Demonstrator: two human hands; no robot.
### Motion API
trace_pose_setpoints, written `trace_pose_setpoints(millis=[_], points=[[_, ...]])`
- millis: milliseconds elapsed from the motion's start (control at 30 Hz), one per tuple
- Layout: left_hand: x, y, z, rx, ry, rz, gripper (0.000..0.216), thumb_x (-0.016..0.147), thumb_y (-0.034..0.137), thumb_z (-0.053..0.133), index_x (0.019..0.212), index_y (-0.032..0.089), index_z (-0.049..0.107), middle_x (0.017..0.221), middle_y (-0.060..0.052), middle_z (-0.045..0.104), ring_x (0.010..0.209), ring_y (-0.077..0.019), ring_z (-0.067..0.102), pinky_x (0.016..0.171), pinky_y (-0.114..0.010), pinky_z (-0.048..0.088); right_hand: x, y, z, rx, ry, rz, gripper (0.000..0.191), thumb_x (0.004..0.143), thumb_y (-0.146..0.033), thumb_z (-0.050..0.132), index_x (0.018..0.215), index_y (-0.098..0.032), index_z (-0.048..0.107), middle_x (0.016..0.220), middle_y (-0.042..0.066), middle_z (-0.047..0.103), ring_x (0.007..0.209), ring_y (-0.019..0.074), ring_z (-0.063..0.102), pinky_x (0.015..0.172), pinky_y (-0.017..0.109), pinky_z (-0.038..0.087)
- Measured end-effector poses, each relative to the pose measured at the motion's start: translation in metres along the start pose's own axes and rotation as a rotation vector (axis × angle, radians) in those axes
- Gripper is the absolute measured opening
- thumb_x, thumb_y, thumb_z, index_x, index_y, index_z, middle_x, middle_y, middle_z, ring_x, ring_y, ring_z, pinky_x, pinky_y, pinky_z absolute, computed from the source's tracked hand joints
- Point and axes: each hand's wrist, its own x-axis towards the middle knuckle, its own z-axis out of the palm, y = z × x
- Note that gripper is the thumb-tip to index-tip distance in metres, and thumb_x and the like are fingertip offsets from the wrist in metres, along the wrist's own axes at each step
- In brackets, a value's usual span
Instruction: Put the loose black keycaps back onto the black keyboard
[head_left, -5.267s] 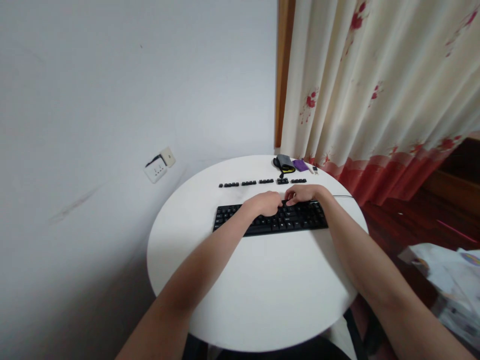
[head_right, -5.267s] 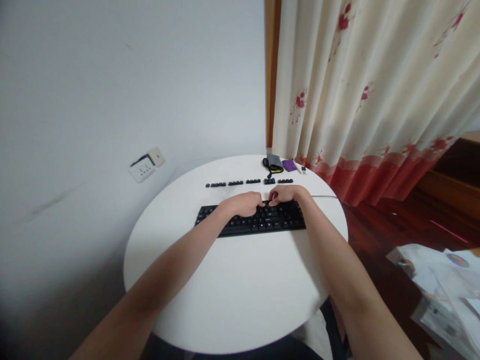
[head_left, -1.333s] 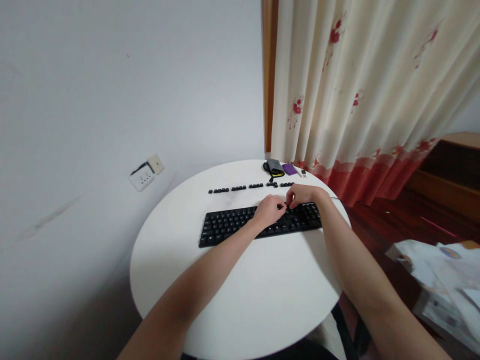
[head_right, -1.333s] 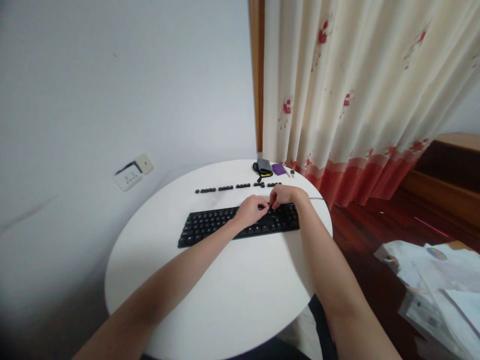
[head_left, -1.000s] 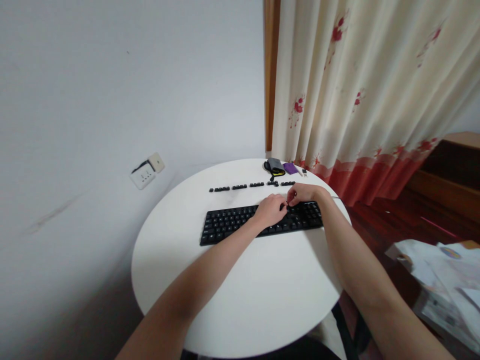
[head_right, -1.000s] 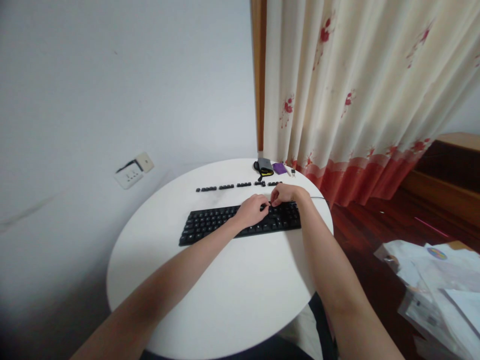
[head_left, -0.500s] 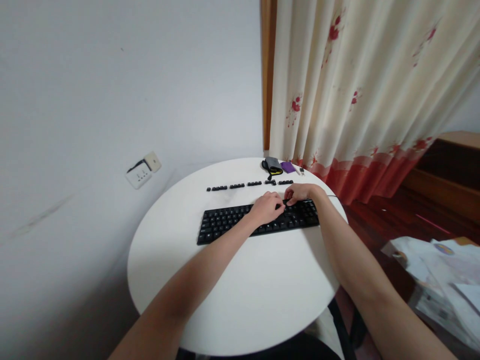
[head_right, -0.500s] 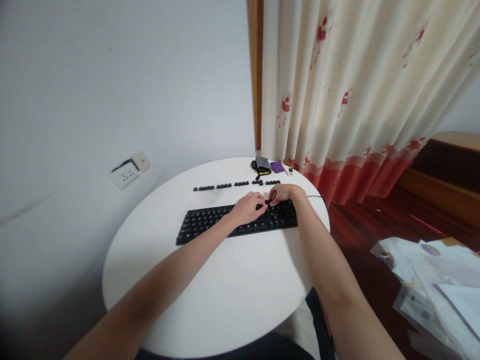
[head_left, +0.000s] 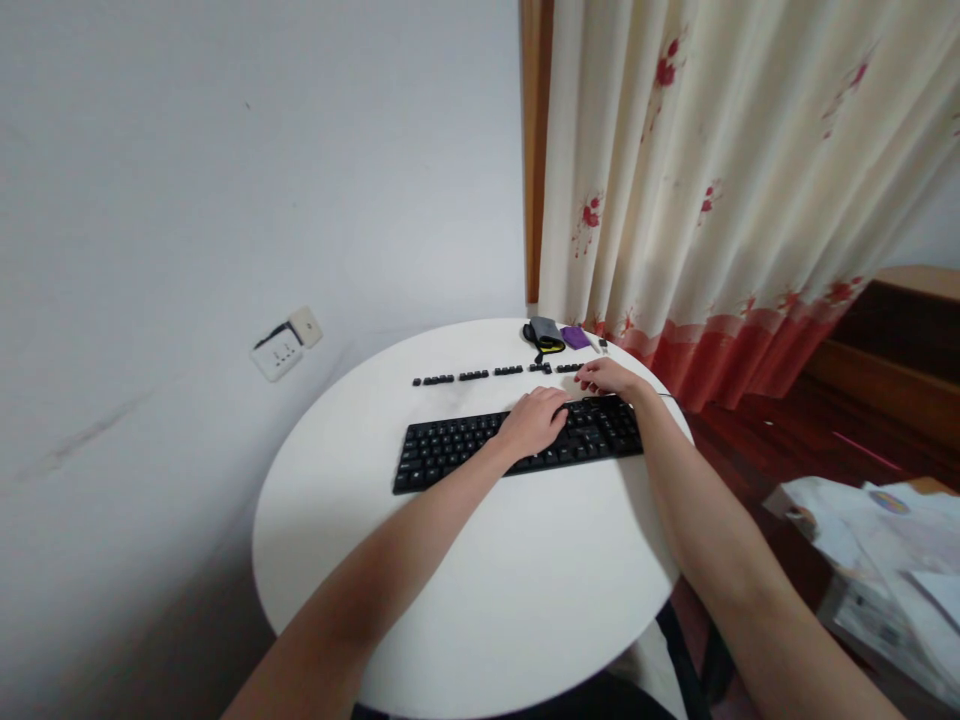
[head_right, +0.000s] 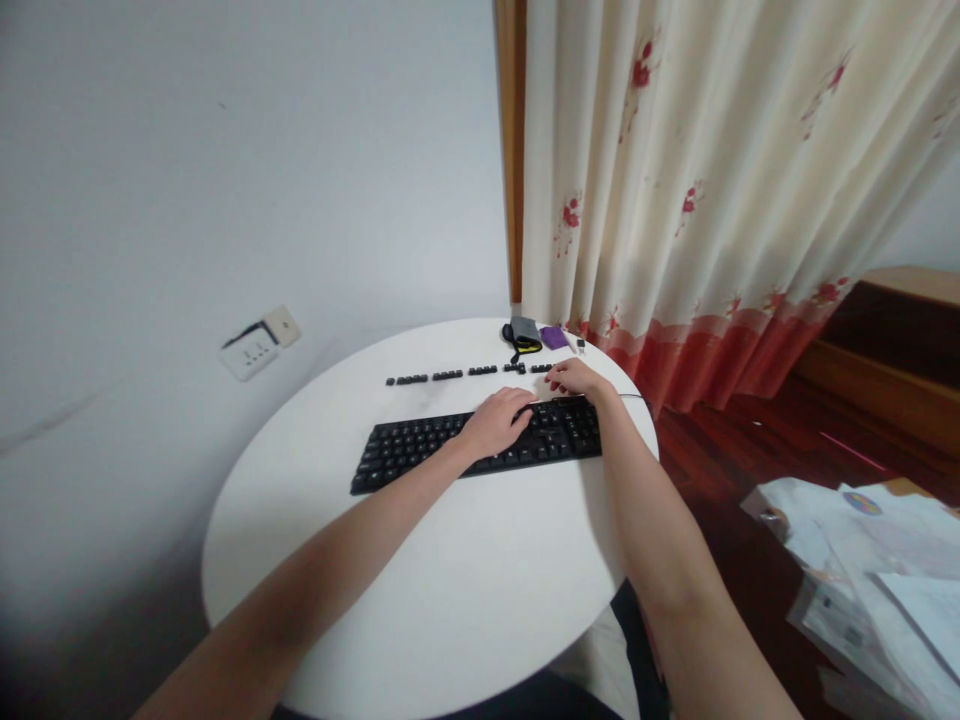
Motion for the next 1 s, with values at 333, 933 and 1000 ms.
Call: trace_pose_setpoints(millis=[333,933,1000], points=[[0.002,-0.008,0.003,-0.062,-0.312,0.091,0.056,0.095,0.055,0.041,0.144,0.028,0.043,0.154,-0.005,0.036,0.145,-0.0239,0.026,0.117,-0.042,0.019,0.014,0.007,0.01,-0.067,0.117,0.072,0.02,0.085,-0.021,0.057,0.088,-0.008,0.072,0.078,0.011,0.073,0.052,0.0098,0.055,0.049,0.019,0.042],[0.01,-0.014,0.017,0.204,-0.208,-0.39,0.055,0.098,0.051,0.026,0.143,0.024,0.042,0.151,-0.01,0.042,0.141,-0.033,0.031,0.113,-0.056,0.025,0.026,0.005,0.03,-0.23,0.132,-0.091,0.02,0.083,-0.015,0.055,0.084,-0.009,0.074,0.067,0.007,0.072,0.056,0.0118,0.06,0.055,0.018,0.044],[0.015,-0.016,0.016,0.177,-0.246,-0.419,0.056,0.097,0.051,0.028,0.146,0.026,0.036,0.154,-0.01,0.036,0.141,-0.0341,0.03,0.111,-0.056,0.027,0.026,0.004,0.031,-0.25,0.153,-0.105,0.021,0.085,-0.017,0.054,0.089,-0.01,0.073,0.073,0.007,0.073,0.062,0.0127,0.063,0.06,0.019,0.047]])
